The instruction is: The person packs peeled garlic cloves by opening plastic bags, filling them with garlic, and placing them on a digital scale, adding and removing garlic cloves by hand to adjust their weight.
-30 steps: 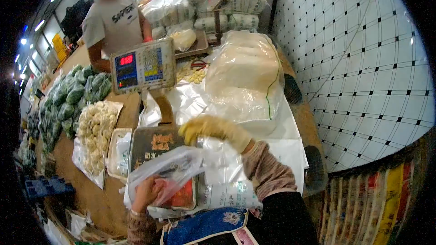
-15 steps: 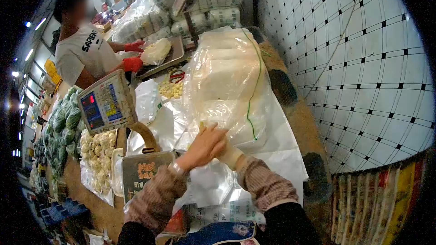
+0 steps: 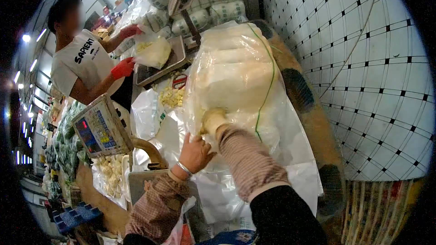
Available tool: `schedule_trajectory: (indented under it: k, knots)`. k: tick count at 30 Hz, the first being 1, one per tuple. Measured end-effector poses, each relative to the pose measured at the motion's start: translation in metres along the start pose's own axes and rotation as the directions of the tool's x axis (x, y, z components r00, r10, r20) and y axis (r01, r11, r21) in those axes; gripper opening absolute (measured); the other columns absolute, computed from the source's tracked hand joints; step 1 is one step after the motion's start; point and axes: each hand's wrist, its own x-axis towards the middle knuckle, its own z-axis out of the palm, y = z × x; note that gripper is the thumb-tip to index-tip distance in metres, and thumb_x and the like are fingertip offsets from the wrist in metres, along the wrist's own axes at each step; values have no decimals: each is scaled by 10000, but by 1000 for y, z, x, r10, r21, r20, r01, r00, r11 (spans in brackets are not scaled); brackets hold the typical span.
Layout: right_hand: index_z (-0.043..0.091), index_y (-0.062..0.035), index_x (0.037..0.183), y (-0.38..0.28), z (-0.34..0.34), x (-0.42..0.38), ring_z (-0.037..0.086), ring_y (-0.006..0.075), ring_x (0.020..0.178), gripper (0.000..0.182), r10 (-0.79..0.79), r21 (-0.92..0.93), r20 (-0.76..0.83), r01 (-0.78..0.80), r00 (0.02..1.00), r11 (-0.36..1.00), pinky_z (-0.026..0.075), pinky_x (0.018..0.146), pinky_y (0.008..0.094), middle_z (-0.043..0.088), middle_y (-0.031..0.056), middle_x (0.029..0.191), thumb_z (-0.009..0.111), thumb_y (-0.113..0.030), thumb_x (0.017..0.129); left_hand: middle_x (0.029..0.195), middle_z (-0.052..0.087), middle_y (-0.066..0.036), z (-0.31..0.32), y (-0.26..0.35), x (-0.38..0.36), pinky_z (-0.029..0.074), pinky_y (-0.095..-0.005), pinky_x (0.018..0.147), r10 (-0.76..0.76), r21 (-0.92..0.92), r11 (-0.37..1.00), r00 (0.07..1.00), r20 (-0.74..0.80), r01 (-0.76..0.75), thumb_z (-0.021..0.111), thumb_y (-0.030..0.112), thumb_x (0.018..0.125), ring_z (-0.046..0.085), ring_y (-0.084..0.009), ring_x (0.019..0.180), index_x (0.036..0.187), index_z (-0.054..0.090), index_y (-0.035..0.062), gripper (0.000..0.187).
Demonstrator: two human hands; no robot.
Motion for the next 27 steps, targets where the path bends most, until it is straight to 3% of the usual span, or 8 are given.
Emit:
schedule_trajectory:
  k: [9, 11, 13, 15, 20, 22, 25, 27]
  knots:
    - [471, 46, 1094, 17, -4, -35, 566, 280, 820, 451, 170, 553, -53, -113, 984, 826, 457, 752, 362, 556, 175, 942, 602, -138, 704, 779, 500, -72, -16, 22, -16, 413, -355, 613, 2, -198, 980, 1000, -2, -2, 633, 220, 682, 478, -241, 802, 936, 464, 77, 337]
    - [461, 52, 1064, 60, -6, -51, 552, 262, 799, 460, 68, 635, -677, 536, 733, 557, 453, 754, 359, 540, 168, 900, 630, -161, 693, 788, 502, -80, -21, 24, -18, 418, -360, 629, 4, -225, 974, 1000, -13, -7, 631, 203, 684, 484, -249, 804, 950, 467, 73, 339]
    - [508, 27, 985, 93, -29, -69, 542, 220, 807, 376, 476, 731, -428, -16, 768, 682, 435, 729, 322, 562, 158, 868, 623, -195, 704, 837, 515, -111, -17, 22, -15, 425, -369, 686, -40, -416, 910, 993, -107, -8, 616, 191, 713, 492, -283, 831, 996, 462, 55, 349]
    - [509, 10, 917, 103, -55, -106, 524, 176, 783, 331, 544, 747, -652, 325, 528, 580, 435, 692, 280, 555, 101, 823, 665, -153, 674, 861, 525, -107, 0, 21, 0, 422, -370, 708, 0, -548, 832, 987, -161, -89, 604, 187, 724, 491, -294, 837, 988, 455, 51, 332]
    - [483, -40, 836, 94, -93, -127, 468, 92, 714, 255, 531, 606, -787, 558, 315, 567, 430, 651, 239, 512, 15, 784, 678, -96, 682, 1127, 447, -192, -6, 55, 16, 361, -346, 890, -36, -797, 602, 996, -85, -47, 552, 207, 788, 428, -338, 1054, 1140, 397, 16, 430]
    - [474, -48, 855, 75, -117, -146, 466, 84, 700, 246, 541, 571, -794, 650, 279, 502, 430, 641, 226, 505, 9, 787, 666, -87, 707, 1251, 360, -183, 4, 50, 19, 311, -332, 952, -69, -886, 463, 998, -2, 30, 519, 210, 812, 349, -307, 1165, 1222, 344, 30, 480]
    - [450, -60, 843, 42, -143, -181, 466, 62, 701, 228, 420, 390, -892, 760, 170, 520, 427, 622, 199, 487, -11, 771, 650, -75, 734, 1286, 346, -123, -2, 30, 22, 295, -387, 970, -134, -959, -281, 991, -4, -42, 422, 233, 851, 296, -254, 1218, 1244, 335, 46, 444]
    - [442, -64, 836, 27, -153, -211, 468, 57, 706, 232, 381, 324, -916, 794, 126, 514, 427, 618, 194, 481, -15, 764, 651, -74, 735, 1299, 308, -154, -14, 23, 13, 288, -443, 975, -40, -669, -741, 998, -49, -63, 356, 269, 865, 268, -315, 1221, 1255, 293, 31, 461]
